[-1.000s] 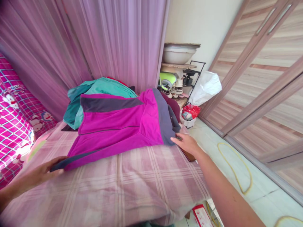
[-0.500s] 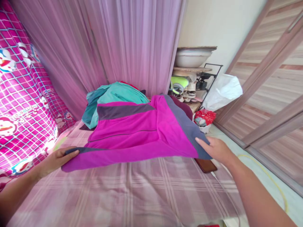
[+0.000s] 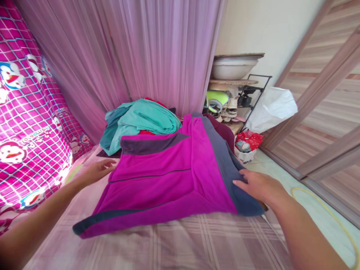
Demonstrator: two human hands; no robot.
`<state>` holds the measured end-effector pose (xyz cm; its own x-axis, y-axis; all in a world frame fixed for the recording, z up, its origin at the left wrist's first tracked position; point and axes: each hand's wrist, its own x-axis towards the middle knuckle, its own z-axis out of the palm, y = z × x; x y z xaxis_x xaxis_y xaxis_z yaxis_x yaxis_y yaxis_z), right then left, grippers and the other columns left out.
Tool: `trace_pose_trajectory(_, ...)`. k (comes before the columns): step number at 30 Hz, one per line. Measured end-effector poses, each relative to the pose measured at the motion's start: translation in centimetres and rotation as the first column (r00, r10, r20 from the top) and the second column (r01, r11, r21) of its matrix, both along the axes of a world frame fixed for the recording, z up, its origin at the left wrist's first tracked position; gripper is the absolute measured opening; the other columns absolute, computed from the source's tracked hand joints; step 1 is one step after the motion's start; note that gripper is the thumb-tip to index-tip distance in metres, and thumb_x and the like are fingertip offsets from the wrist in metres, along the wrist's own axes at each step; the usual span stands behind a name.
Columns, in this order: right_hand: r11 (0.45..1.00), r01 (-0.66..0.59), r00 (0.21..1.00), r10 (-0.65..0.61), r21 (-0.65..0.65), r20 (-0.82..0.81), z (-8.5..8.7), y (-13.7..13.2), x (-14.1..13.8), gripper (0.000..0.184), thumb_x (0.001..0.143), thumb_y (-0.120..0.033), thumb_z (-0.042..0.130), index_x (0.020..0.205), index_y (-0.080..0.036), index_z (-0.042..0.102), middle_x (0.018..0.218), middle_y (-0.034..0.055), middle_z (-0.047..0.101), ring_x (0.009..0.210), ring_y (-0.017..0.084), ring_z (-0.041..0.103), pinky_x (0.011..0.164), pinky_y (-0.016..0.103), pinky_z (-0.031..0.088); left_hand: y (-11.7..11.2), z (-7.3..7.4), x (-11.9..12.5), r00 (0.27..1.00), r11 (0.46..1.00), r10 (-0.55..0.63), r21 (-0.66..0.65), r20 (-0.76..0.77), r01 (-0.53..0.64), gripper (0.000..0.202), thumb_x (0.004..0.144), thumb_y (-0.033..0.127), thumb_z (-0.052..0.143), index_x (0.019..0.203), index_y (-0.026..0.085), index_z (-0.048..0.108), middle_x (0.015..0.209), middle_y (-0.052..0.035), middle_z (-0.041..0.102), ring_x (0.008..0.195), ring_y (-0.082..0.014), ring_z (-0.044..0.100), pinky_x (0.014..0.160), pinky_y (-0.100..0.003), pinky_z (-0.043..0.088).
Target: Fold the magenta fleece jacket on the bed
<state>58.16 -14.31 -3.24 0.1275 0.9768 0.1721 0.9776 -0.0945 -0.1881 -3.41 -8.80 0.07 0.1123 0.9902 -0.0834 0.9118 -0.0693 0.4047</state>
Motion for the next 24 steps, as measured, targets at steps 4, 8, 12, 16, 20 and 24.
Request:
trace_pose_trajectory(4,1.000,-0.016,0.988,0.011,0.027,0.155,1.0,2.1,-4.0,0.048,0.083,-0.052,0.052,0.117,-0.022,0.067,0.119,0.0150,0.070,0.103,0.037,0.067,0.086,0.052,0.053,5.6,2.2,1.2,0.971,0.952,0.102,0.306,-0.217,-0.032,0.054,0.091,0.046,0.043,0.135,0.018,0.055,0.129,-0.0141,0.064,0.109,-0.0277,0.064,0.094,-0.040,0.048)
trace_pose_trajectory(8,0.984,-0.161,0.948,0.131,0.080,0.289,0.8,3.8,-7.7,0.046,0.087,-0.044,0.049,0.121,-0.020,0.066,0.131,0.0159,0.062,0.114,0.034,0.061,0.098,0.049,0.048,10.7,3.1,3.2,0.895,0.907,0.024,0.386,-0.445,0.167,0.057,0.090,0.038,0.054,0.143,0.017,0.047,0.147,-0.0162,0.051,0.136,-0.0324,0.044,0.109,-0.045,0.034)
trace_pose_trajectory(12,0.953,-0.276,0.902,0.213,0.123,0.375,-1.2,5.2,-9.0,0.044,0.089,-0.042,0.050,0.125,-0.022,0.065,0.143,0.0150,0.052,0.131,0.033,0.048,0.101,0.049,0.044,14.5,3.2,3.6,0.820,0.963,-0.027,0.206,-0.572,0.176,0.044,0.089,0.041,0.058,0.125,0.015,0.064,0.121,-0.0187,0.069,0.118,-0.0344,0.060,0.100,-0.044,0.041)
trace_pose_trajectory(16,0.972,-0.228,0.900,0.184,0.065,0.396,-4.0,5.9,-9.1,0.042,0.091,-0.037,0.050,0.127,-0.023,0.064,0.145,0.0141,0.051,0.131,0.034,0.047,0.097,0.051,0.046,17.1,3.0,2.0,0.818,0.951,0.173,0.310,-0.549,0.007,0.046,0.097,0.040,0.038,0.102,0.009,0.071,0.107,-0.0093,0.074,0.107,-0.0309,0.066,0.085,-0.038,0.045)
trace_pose_trajectory(20,0.982,-0.191,0.917,0.174,0.012,0.360,-5.4,6.0,-9.2,0.041,0.093,-0.036,0.046,0.129,-0.025,0.062,0.146,0.0134,0.050,0.130,0.033,0.048,0.091,0.050,0.050,17.7,1.5,1.9,0.819,0.938,0.249,0.339,-0.516,-0.072,0.038,0.092,0.037,0.046,0.103,0.010,0.070,0.112,-0.0136,0.073,0.110,-0.0345,0.064,0.087,-0.044,0.045)
trace_pose_trajectory(24,0.983,-0.179,0.963,0.167,0.041,0.213,-4.9,6.4,-8.8,0.044,0.094,-0.038,0.042,0.132,-0.023,0.060,0.145,0.0142,0.050,0.128,0.032,0.051,0.096,0.049,0.049,14.8,-0.6,3.6,0.870,0.900,0.220,0.436,-0.441,-0.007,0.049,0.086,0.026,0.053,0.131,0.007,0.056,0.136,-0.0272,0.055,0.127,-0.0412,0.050,0.101,-0.054,0.040)
